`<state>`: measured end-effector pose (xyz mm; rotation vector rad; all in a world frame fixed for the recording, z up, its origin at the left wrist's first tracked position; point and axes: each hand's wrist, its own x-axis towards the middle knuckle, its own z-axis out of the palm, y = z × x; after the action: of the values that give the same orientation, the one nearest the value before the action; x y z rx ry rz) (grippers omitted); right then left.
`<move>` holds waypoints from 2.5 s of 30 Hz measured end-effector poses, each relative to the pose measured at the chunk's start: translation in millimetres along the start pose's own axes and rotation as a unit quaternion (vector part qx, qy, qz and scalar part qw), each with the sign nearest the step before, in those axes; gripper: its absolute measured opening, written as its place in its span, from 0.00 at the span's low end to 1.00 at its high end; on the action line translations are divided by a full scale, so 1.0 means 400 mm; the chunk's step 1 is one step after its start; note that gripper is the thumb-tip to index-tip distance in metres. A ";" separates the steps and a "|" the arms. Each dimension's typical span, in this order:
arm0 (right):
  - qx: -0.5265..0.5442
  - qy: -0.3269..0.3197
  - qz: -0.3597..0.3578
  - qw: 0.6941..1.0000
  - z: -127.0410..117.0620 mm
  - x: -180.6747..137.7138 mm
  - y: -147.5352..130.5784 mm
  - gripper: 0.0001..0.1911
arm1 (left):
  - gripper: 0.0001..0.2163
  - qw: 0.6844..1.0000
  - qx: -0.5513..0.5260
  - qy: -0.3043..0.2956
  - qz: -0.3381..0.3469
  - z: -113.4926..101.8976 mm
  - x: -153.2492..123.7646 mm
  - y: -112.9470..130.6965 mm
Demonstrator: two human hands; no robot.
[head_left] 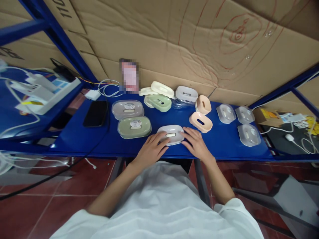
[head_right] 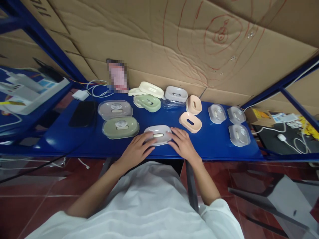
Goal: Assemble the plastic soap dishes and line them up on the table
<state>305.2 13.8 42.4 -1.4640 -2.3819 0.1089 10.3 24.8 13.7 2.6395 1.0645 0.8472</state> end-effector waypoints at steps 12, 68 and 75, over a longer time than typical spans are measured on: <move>-0.106 0.053 0.073 0.990 -0.052 0.330 0.200 0.23 | 0.14 0.997 -0.032 0.068 -0.016 0.010 -0.034 -0.009; -0.177 0.030 0.006 0.984 0.027 0.313 0.078 0.40 | 0.24 0.980 -0.155 0.023 -0.119 -0.010 -0.040 -0.014; -0.016 0.008 -0.019 1.000 -0.021 0.249 0.072 0.33 | 0.32 0.971 -0.181 0.025 -0.152 -0.009 -0.040 -0.018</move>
<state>291.7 113.7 67.8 -1.4264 -2.4077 0.0494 -5.2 19.1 7.1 2.1028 1.1591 0.9391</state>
